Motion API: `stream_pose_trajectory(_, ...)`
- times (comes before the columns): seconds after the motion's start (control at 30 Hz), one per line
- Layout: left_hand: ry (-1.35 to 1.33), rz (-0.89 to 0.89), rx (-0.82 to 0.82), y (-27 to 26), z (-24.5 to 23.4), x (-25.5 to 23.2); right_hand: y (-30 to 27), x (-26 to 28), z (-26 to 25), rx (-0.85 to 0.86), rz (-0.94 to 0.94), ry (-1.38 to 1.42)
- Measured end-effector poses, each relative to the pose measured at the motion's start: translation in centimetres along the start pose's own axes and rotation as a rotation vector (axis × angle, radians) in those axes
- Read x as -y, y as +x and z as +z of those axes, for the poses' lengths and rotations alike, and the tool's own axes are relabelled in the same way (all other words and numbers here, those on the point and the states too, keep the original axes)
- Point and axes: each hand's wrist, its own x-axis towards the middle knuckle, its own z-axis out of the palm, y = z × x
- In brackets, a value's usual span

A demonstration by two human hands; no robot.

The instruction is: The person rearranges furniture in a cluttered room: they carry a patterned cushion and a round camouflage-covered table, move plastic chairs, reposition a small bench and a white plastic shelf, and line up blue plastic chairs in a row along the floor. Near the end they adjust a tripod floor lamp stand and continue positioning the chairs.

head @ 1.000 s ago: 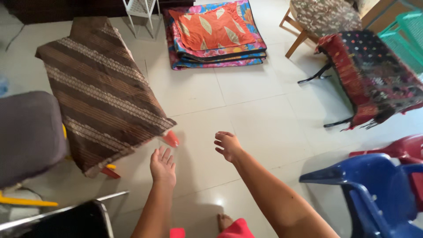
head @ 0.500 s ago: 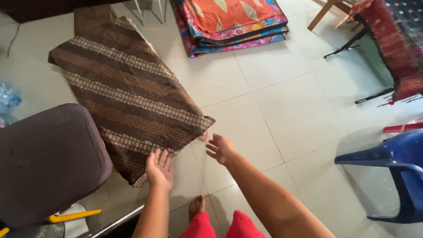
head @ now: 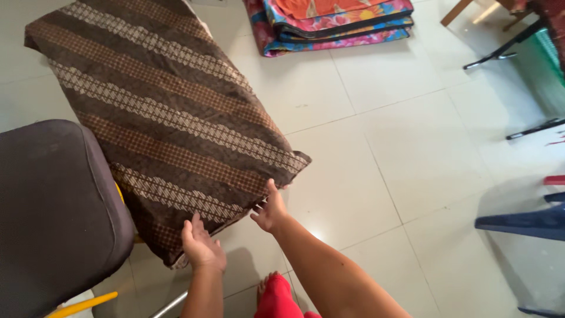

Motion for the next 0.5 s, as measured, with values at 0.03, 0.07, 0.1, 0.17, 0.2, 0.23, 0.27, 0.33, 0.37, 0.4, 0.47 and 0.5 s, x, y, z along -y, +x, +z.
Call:
stream_pose_trajectory(0.03, 0.002, 0.018, -0.002, 0.3, -0.4, 0.1, 1.0, -0.3, 0.7, 0.007, -0.001, 0.017)
stream_pose_trajectory(0.07, 0.005, 0.034, -0.006, 0.6, -0.7, 0.1, 1.9, -0.7, 1.2, 0.012, 0.0, 0.034)
stream_pose_trajectory(0.1, 0.006, 0.023, 0.008, 1.0, -0.8, 0.2, 2.8, -1.0, 1.5, 0.017, 0.002, 0.052)
stream_pose_trajectory(0.17, 0.008, 0.0, 0.038, 1.6, -1.2, 0.5, 4.2, -1.7, 1.6, 0.077, 0.025, 0.025)
stream_pose_trajectory(0.2, 0.006, 0.004, 0.039, 1.9, -1.3, 0.6, 4.8, -1.9, 1.6, 0.108, 0.035, 0.012)
stream_pose_trajectory(0.23, 0.005, 0.008, 0.041, 2.0, -1.4, 0.7, 5.2, -1.9, 1.4, 0.073, 0.031, -0.003)
stream_pose_trajectory(0.27, 0.006, 0.008, 0.042, 2.0, -1.7, 0.9, 5.3, -1.9, 0.9, 0.034, 0.027, -0.016)
stream_pose_trajectory(0.33, 0.057, 0.075, -0.054, 2.0, -1.9, 0.8, 5.1, -1.7, 0.3, -0.035, 0.012, -0.056)
stream_pose_trajectory(0.37, 0.083, 0.106, -0.1, 2.0, -1.9, 0.5, 4.9, -1.5, 0.3, -0.064, 0.002, -0.082)
stream_pose_trajectory(0.4, 0.173, 0.125, -0.254, 1.8, -1.9, 0.2, 4.5, -1.3, 0.3, -0.096, -0.005, -0.11)
stream_pose_trajectory(0.47, 0.358, 0.159, -0.56, 1.8, -2.6, -1.2, 3.9, -0.7, 0.6, -0.109, -0.054, -0.153)
stream_pose_trajectory(0.5, 0.357, 0.111, -0.545, 1.9, -3.5, -2.2, 3.6, -0.7, 0.8, -0.118, -0.078, -0.175)
